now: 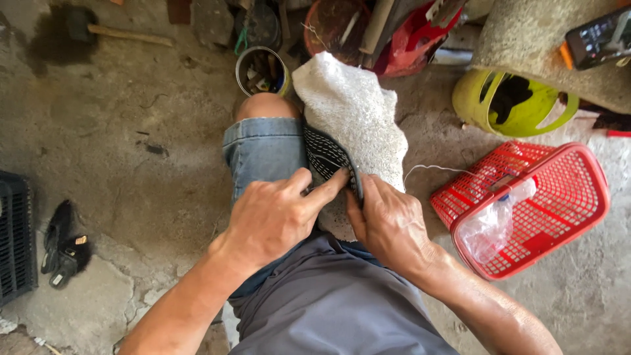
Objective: The person is sitting and sewing a black shoe insole with white thread using a needle. They hold the insole on a white cloth placed on their lap and repeatedly push the needle through the material to create stitches.
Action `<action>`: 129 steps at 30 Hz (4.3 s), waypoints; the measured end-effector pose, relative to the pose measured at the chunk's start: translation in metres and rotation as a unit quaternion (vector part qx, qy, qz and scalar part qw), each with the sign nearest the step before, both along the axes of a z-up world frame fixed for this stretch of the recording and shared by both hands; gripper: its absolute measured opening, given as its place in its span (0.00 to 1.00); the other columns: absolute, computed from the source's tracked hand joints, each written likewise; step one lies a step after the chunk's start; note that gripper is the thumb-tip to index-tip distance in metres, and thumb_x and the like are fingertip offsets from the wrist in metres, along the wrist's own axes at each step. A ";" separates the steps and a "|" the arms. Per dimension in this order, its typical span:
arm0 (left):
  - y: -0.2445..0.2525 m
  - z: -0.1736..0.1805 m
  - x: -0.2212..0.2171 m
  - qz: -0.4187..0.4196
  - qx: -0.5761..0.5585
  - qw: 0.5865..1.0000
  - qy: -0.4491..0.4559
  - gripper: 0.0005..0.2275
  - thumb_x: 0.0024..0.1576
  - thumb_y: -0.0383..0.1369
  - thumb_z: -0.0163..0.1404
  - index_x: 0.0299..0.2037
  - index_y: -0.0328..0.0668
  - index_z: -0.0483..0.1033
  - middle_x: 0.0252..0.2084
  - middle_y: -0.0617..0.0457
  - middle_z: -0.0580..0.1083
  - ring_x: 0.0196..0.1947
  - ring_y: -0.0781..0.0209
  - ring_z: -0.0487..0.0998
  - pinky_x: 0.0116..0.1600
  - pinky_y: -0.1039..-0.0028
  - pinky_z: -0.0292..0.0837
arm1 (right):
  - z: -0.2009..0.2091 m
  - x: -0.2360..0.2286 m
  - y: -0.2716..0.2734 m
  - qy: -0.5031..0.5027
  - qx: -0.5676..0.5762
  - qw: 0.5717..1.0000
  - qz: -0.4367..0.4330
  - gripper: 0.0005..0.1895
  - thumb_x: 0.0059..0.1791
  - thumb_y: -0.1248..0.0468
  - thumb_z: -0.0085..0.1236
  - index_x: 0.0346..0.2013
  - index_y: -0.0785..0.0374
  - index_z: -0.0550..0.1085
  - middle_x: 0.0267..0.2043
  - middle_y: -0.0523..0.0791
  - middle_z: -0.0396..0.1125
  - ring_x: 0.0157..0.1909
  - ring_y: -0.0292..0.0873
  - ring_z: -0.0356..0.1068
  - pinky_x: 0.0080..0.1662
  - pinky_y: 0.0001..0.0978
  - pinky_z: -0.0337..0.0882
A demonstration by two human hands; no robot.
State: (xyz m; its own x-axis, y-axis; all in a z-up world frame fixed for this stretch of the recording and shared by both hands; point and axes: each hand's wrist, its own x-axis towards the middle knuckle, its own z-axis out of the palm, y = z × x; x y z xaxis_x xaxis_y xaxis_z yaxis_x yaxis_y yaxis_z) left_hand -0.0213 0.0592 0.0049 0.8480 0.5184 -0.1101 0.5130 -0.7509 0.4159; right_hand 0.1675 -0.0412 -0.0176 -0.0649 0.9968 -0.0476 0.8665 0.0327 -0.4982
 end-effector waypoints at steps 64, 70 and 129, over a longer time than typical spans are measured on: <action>0.009 -0.023 -0.008 0.136 -0.021 0.971 -0.198 0.07 0.67 0.34 0.45 0.36 0.51 0.73 0.23 0.55 0.66 0.28 0.53 0.74 0.34 0.68 0.74 | 0.045 0.003 0.045 0.193 -0.016 0.978 -0.073 0.09 0.51 0.69 0.58 0.45 0.58 0.79 0.36 0.46 0.78 0.38 0.50 0.80 0.41 0.43 0.78; 0.013 -0.018 -0.008 0.129 -0.066 0.971 -0.191 0.07 0.67 0.36 0.45 0.38 0.51 0.73 0.24 0.53 0.68 0.30 0.52 0.76 0.37 0.67 0.74 | 0.054 0.005 0.048 0.161 -0.081 0.983 -0.035 0.07 0.51 0.67 0.57 0.44 0.59 0.74 0.34 0.49 0.77 0.37 0.55 0.80 0.39 0.48 0.78; -0.008 -0.017 -0.024 0.417 -0.414 0.749 -0.305 0.11 0.58 0.31 0.58 0.47 0.39 0.75 0.33 0.47 0.78 0.25 0.63 0.80 0.25 0.74 0.77 | -0.030 0.054 -0.016 0.217 0.000 0.970 -0.107 0.11 0.56 0.60 0.47 0.45 0.60 0.75 0.29 0.52 0.66 0.29 0.57 0.70 0.34 0.46 0.71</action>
